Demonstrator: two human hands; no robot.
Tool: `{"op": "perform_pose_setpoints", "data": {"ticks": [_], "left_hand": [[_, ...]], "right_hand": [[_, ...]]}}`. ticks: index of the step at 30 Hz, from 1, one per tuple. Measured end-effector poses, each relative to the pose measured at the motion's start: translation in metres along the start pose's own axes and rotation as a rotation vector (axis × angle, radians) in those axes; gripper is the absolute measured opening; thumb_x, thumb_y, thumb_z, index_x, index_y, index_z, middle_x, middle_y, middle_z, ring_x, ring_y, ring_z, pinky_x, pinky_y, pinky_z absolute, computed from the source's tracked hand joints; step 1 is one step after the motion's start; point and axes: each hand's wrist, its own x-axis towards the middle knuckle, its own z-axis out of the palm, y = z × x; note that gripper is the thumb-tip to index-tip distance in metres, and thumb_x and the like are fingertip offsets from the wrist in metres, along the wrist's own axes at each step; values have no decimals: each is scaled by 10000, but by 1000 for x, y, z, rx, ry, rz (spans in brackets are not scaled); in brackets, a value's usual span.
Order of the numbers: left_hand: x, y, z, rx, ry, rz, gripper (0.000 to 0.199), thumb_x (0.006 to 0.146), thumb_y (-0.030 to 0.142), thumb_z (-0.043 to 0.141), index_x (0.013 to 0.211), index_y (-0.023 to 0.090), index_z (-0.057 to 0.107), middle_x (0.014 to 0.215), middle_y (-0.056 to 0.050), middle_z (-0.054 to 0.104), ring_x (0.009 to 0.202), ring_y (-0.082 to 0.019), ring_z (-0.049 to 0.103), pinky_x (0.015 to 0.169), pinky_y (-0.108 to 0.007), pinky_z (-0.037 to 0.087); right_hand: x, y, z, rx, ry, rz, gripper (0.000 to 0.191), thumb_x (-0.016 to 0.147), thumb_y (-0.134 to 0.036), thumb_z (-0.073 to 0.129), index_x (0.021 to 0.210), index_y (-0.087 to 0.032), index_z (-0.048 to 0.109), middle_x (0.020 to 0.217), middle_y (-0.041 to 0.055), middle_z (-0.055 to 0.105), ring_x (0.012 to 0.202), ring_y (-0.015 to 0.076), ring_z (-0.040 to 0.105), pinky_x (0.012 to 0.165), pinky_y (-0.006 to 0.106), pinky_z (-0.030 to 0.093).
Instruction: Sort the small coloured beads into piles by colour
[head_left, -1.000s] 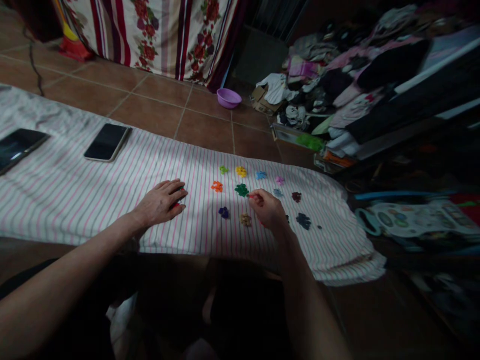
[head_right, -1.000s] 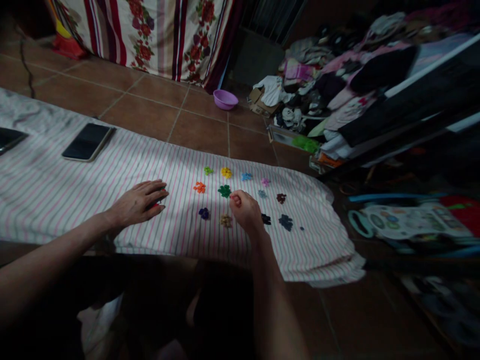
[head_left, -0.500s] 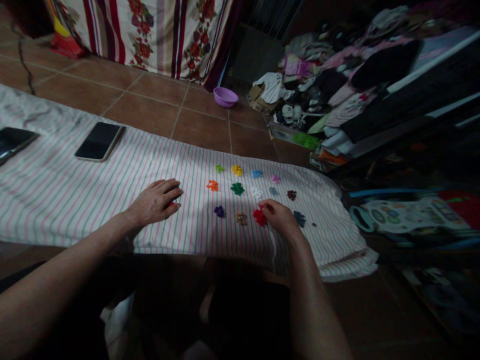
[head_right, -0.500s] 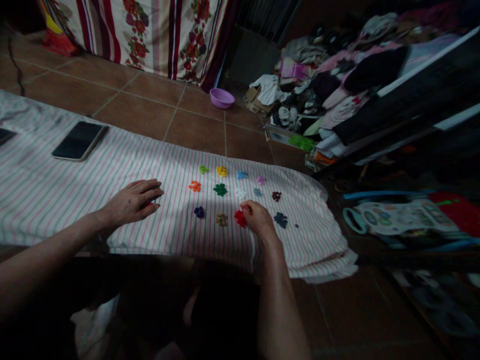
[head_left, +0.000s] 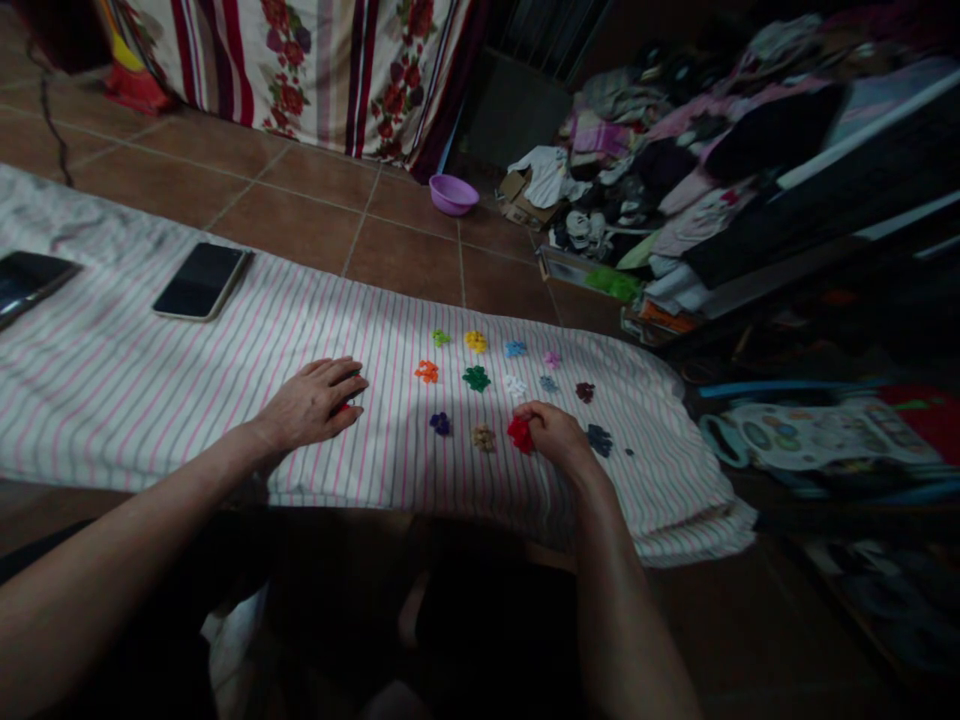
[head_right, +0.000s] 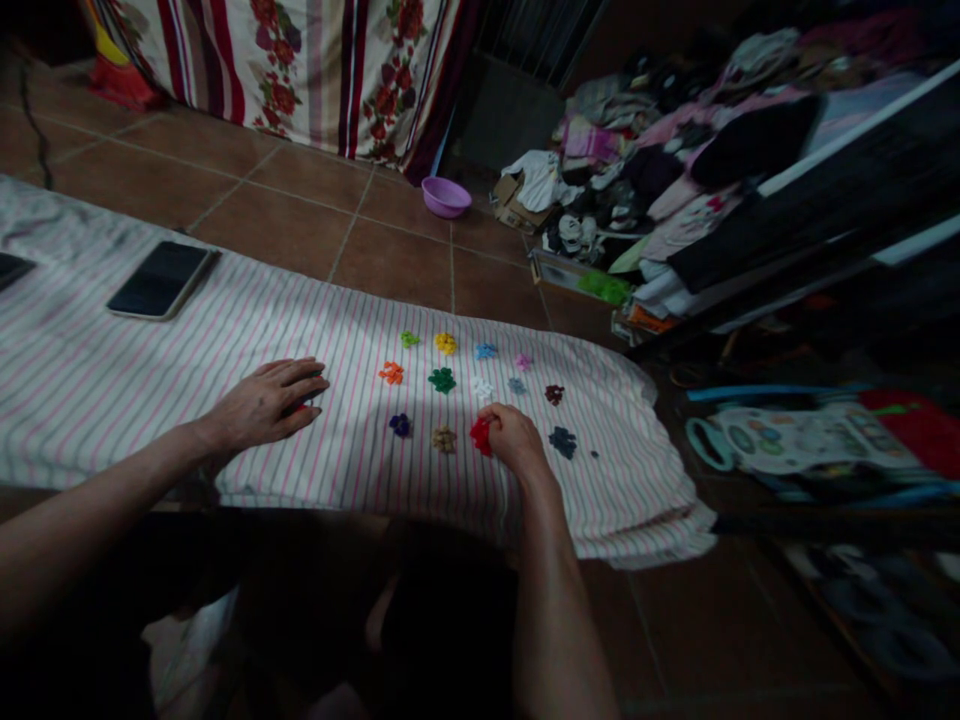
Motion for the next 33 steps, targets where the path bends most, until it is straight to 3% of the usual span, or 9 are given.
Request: {"op": "perform_pose_setpoints", "data": {"ticks": [4,10,18,22,27,33], "left_hand": [[0,0,-1,-8,-17,-7,394,929,396,412,1188,158,589,1309,-147,562,1275,-271,494,1044,-454,434],[1,1,-3,-24,-31,-28,390,924,399,412,1191,177,590,1316,-134,561,1281,-263,488,1046,-446,432],[2,0,-3,-73,-29,-47,391,918,393,420,1185,175,605,1310,-136,571,1272,-269,498,1042,-461,434],[1,0,-2,-69,-31,-48,392,917,392,424,1191,176,603,1337,-134,558,1286,-261,489,1054,-453,423],[1,0,-4,-74,-74,-60,434,900,432,462,1231,181,584,1425,-123,498,1332,-273,449,1085,-463,392],[0,-3,-8,-95,-156,-55,556,853,485,530,1319,182,522,1458,-139,464,1377,-301,392,1116,-494,349]], "right_hand": [[1,1,0,-15,2,14,319,768,-87,413,841,-193,705,902,75,731,843,193,657,775,294,462],[4,4,3,42,118,-23,302,708,-89,422,769,-216,689,864,58,732,821,206,664,764,323,481],[9,9,8,83,121,-54,253,681,-143,440,708,-233,675,653,31,694,627,192,639,639,301,483],[9,7,5,67,204,-74,243,687,-157,446,697,-244,673,744,47,719,708,220,658,676,331,495],[10,-21,1,63,345,-103,265,742,-166,406,730,-229,663,845,65,707,807,230,652,763,355,493],[11,-85,23,193,388,-424,305,812,-132,384,878,-199,673,894,73,690,878,202,633,854,328,490]]}}
